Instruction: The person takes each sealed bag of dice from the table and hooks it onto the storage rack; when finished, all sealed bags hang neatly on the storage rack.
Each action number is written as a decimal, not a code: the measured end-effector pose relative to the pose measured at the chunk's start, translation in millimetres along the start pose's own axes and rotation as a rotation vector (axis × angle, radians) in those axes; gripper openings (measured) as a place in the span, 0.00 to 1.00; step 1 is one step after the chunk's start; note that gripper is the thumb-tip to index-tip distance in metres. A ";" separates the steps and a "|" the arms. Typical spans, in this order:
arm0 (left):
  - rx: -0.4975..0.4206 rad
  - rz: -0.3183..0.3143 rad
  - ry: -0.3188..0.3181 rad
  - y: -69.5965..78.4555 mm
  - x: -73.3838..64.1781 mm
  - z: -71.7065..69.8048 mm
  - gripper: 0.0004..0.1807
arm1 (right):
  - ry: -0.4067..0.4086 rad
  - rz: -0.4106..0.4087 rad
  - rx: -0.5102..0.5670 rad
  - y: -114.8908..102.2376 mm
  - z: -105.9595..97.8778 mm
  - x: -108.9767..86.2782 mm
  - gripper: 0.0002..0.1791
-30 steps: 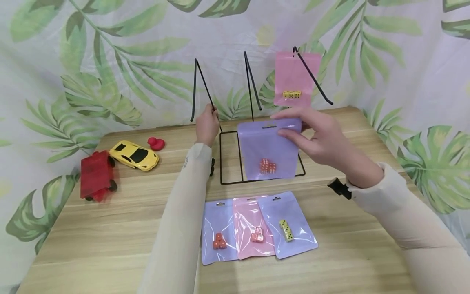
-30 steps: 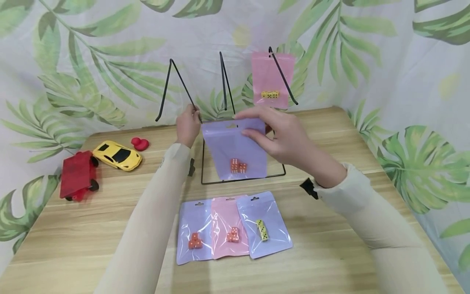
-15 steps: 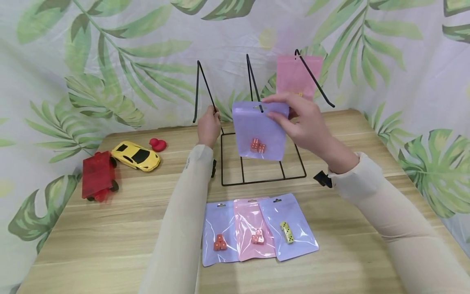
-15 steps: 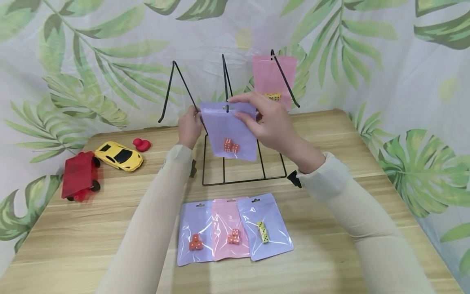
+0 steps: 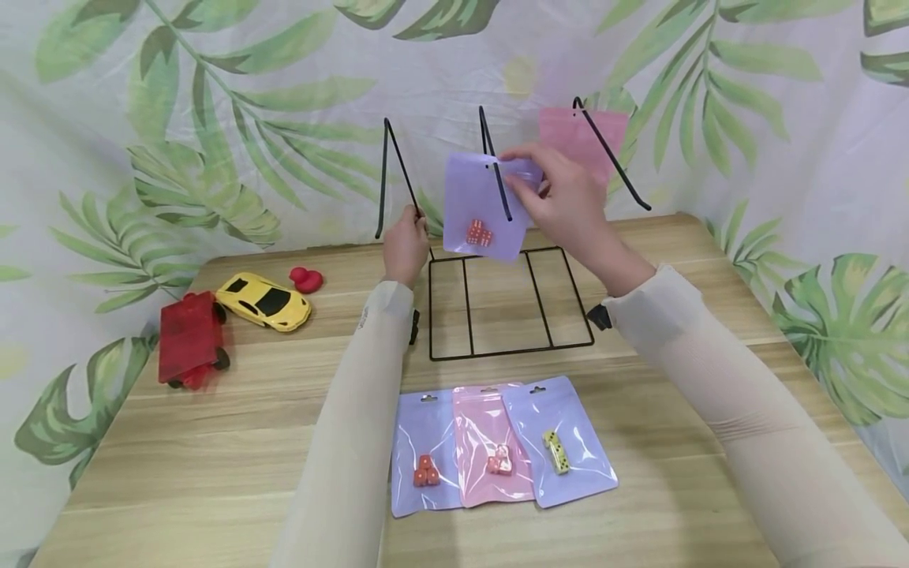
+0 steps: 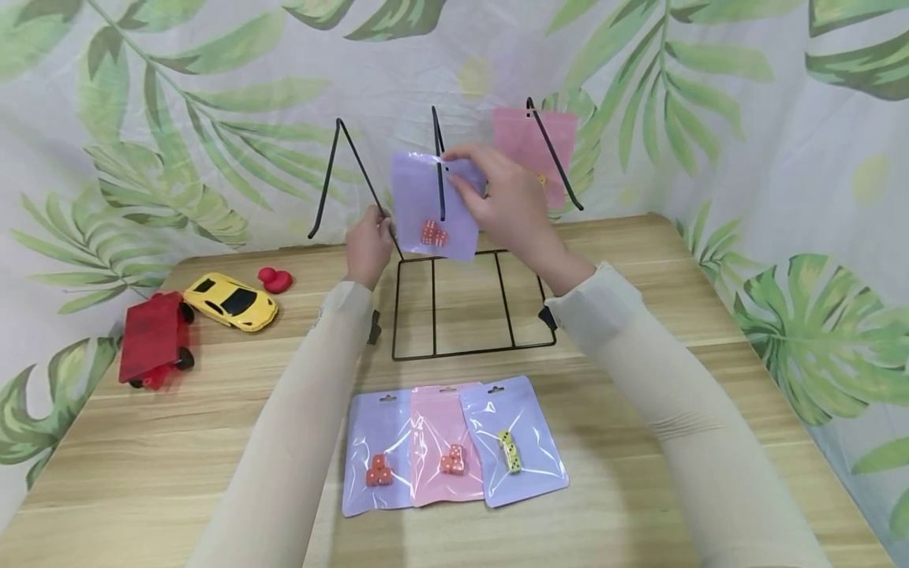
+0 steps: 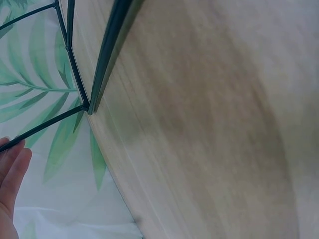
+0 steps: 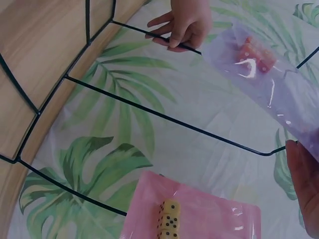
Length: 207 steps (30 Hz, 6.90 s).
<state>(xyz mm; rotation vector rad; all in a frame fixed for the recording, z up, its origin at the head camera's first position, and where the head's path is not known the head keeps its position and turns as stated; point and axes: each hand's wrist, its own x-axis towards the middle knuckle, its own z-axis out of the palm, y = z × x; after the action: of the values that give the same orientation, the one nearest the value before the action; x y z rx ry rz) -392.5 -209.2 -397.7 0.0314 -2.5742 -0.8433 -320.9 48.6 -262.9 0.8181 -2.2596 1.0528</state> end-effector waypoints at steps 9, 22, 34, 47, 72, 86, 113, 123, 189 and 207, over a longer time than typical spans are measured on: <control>-0.007 -0.002 0.008 -0.2 -1.4 -0.3 0.12 | -0.123 0.217 -0.087 1.4 7.5 41.9 0.17; 0.016 0.023 0.025 -1.7 1.0 1.6 0.13 | -0.132 0.266 -0.179 17.2 20.0 71.3 0.17; 0.009 0.026 0.033 -1.6 0.2 1.4 0.13 | -0.159 0.252 -0.226 19.5 22.1 58.1 0.32; 0.006 0.027 0.016 0.8 2.9 0.6 0.13 | -0.078 0.010 -0.323 25.7 0.8 -11.5 0.38; -0.034 -0.046 -0.099 3.6 1.6 -7.8 0.14 | -0.981 -0.130 -0.416 14.1 7.8 -175.8 0.34; -0.030 -0.041 -0.096 2.2 3.6 -5.6 0.14 | -0.905 -0.108 -0.426 18.9 14.0 -180.0 0.15; -0.033 -0.028 -0.079 4.8 -0.4 -8.2 0.14 | -0.261 -0.309 0.007 0.2 -89.4 -144.5 0.21; -0.039 -0.003 -0.054 4.3 -1.2 -7.7 0.14 | 0.287 -0.113 0.185 2.3 -110.9 -110.9 0.05; -0.006 0.037 0.012 0.3 -1.4 -2.1 0.13 | 0.070 0.236 -0.258 65.0 -83.9 -0.5 0.19; -0.019 -0.018 -0.050 1.4 -1.6 -3.4 0.16 | -0.437 0.600 -0.069 47.8 -80.0 -100.7 0.32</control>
<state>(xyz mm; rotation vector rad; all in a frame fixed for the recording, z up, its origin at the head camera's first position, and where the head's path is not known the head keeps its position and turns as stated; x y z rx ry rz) -389.5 -209.7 -395.1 0.0283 -2.6158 -0.8859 -269.8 167.8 -307.4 0.3574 -3.0087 1.1104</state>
